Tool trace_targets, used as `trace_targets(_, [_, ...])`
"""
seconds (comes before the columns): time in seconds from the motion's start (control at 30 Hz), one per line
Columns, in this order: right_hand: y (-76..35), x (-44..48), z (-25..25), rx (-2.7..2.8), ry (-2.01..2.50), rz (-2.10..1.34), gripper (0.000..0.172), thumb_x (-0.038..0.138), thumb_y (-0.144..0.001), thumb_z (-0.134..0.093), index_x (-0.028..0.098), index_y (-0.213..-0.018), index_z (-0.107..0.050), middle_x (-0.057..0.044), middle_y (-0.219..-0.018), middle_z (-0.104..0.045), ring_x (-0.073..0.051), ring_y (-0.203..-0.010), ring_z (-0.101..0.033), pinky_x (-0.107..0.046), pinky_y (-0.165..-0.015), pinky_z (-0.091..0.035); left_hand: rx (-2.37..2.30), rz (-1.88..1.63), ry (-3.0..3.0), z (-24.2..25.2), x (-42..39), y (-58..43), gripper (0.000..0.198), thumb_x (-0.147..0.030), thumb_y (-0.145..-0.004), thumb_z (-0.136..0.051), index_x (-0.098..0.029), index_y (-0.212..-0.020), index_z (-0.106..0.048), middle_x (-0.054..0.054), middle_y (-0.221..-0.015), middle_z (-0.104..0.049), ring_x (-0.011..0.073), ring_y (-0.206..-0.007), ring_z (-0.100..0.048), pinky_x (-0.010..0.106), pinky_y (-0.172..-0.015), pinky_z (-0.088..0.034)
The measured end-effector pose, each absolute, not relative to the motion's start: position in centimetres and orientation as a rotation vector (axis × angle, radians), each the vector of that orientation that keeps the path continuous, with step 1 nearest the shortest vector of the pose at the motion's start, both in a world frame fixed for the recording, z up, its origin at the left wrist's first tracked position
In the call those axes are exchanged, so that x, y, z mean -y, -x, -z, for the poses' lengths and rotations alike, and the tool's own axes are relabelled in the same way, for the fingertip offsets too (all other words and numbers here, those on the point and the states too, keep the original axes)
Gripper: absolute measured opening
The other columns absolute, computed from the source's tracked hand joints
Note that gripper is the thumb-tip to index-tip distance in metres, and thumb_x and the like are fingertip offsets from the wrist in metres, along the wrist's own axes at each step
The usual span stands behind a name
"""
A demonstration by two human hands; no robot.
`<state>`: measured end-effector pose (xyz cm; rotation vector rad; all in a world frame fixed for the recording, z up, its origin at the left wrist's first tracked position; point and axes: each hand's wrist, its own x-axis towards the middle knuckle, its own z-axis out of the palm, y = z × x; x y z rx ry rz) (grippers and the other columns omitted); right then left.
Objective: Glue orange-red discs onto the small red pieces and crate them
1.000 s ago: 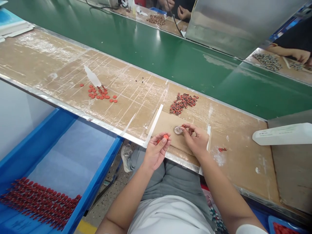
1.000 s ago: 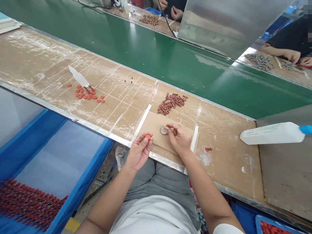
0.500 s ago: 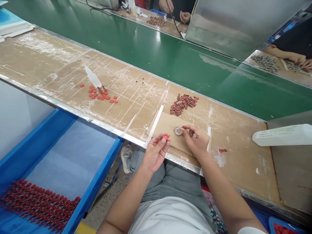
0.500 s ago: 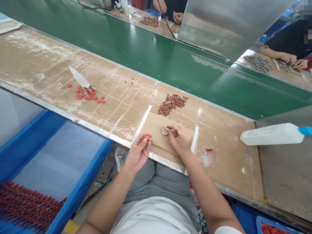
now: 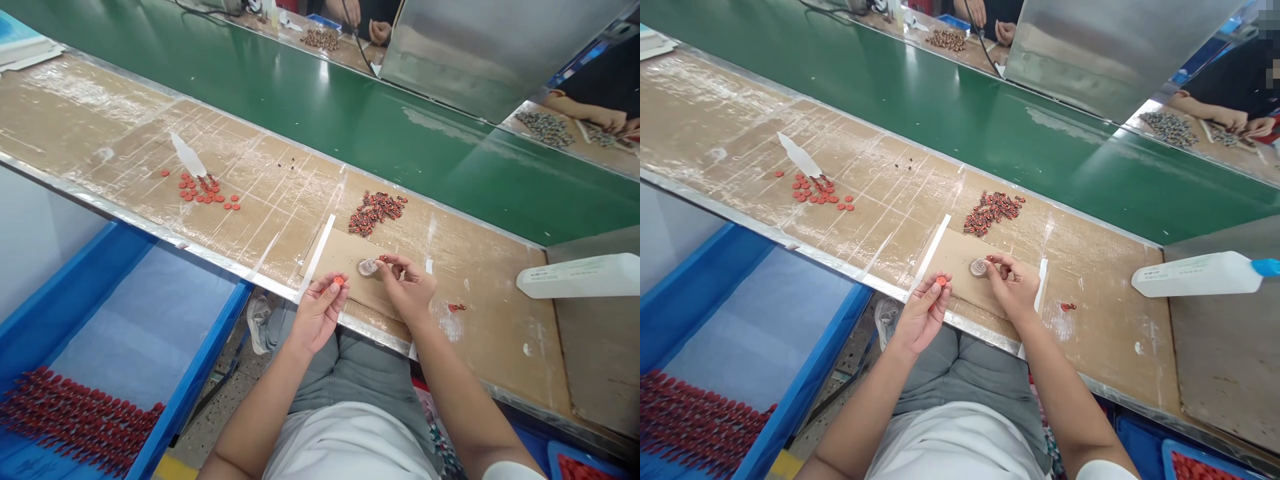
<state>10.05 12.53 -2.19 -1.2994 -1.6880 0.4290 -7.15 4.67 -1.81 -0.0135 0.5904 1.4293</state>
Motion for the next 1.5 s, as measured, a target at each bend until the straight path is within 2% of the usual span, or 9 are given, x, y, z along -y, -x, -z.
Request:
trace_targets(0.1, [-9.8,-12.3,2.2,1.585,1.301,-0.547,0.023,0.032,-0.078,-0.07,0.019,-0.097,-0.069,-0.004,-0.084,-0.071,-0.009,-0.053,-0.048,-0.025,-0.052,-0.042,-0.587,-1.427,0.011,1.7,-4.6,7.2,0.019,-0.009,-0.076,-0.071,-0.012,-0.095,-0.07,0.006,-0.101,-0.072,0.0088,-0.086,-0.069,0.016,-0.084,-0.053])
trace_targets(0.27, [-9.3,-11.8,2.5,1.558,1.251,-0.494,0.02,0.026,-0.076,-0.072,0.02,-0.094,-0.07,-0.004,-0.082,-0.072,-0.01,-0.056,-0.052,-0.026,-0.054,-0.044,-0.585,-1.427,0.01,1.6,-4.6,7.1,0.019,-0.01,-0.076,-0.071,-0.012,-0.095,-0.071,0.006,-0.1,-0.073,0.0088,-0.086,-0.069,0.016,-0.084,-0.053])
trace_targets(0.43, [-9.3,-11.8,3.1,1.548,1.269,-0.46,0.02,0.028,-0.076,-0.072,0.022,-0.094,-0.07,-0.003,-0.082,-0.073,-0.012,-0.058,-0.057,-0.027,-0.056,-0.046,-0.562,-1.438,0.013,1.8,-4.5,7.0,0.018,-0.008,-0.077,-0.07,-0.012,-0.095,-0.071,0.006,-0.099,-0.073,0.0085,-0.086,-0.069,0.015,-0.083,-0.053])
trace_targets(0.93, [-9.4,-11.9,3.7,1.632,1.308,-0.376,0.02,0.029,-0.075,-0.072,0.022,-0.093,-0.071,-0.002,-0.079,-0.071,-0.009,-0.052,-0.049,-0.026,-0.053,-0.045,-0.533,-1.435,0.021,1.9,-4.5,7.2,0.018,-0.008,-0.077,-0.071,-0.012,-0.095,-0.071,0.006,-0.099,-0.073,0.0085,-0.086,-0.069,0.015,-0.083,-0.054])
trace_targets(1.03, [-9.2,-11.8,3.6,1.582,1.31,-0.394,0.02,0.03,-0.074,-0.073,0.022,-0.093,-0.072,-0.002,-0.079,-0.072,-0.01,-0.054,-0.054,-0.027,-0.054,-0.048,-0.532,-1.436,0.017,1.9,-4.5,7.2,0.018,-0.008,-0.077,-0.07,-0.012,-0.095,-0.071,0.006,-0.099,-0.073,0.0085,-0.086,-0.069,0.015,-0.084,-0.054])
trace_targets(1.17, [-8.8,-11.8,3.4,1.444,1.274,-0.52,0.022,0.03,-0.072,-0.076,0.02,-0.092,-0.071,-0.004,-0.082,-0.073,-0.014,-0.065,-0.064,-0.03,-0.063,-0.055,-0.547,-1.44,0.017,1.8,-4.6,7.0,0.019,-0.008,-0.076,-0.071,-0.013,-0.095,-0.071,0.006,-0.1,-0.073,0.0088,-0.087,-0.069,0.016,-0.084,-0.053])
trace_targets(1.37, [-8.3,-11.4,1.7,1.23,1.259,-0.721,0.025,0.028,-0.066,-0.081,0.018,-0.088,-0.071,-0.005,-0.082,-0.074,-0.016,-0.071,-0.07,-0.031,-0.068,-0.059,-0.586,-1.451,0.042,1.4,-4.5,6.5,0.02,-0.01,-0.075,-0.072,-0.013,-0.095,-0.071,0.006,-0.098,-0.073,0.0089,-0.085,-0.069,0.016,-0.082,-0.054])
trace_targets(1.5, [-7.8,-9.1,-0.5,1.087,1.208,-0.811,0.024,0.025,-0.065,-0.082,0.019,-0.086,-0.072,-0.003,-0.08,-0.074,-0.014,-0.068,-0.069,-0.025,-0.062,-0.058,-0.586,-1.415,0.06,0.8,-4.3,5.8,0.021,-0.013,-0.076,-0.073,-0.014,-0.096,-0.071,0.005,-0.1,-0.072,0.0074,-0.081,-0.067,0.015,-0.076,-0.054])
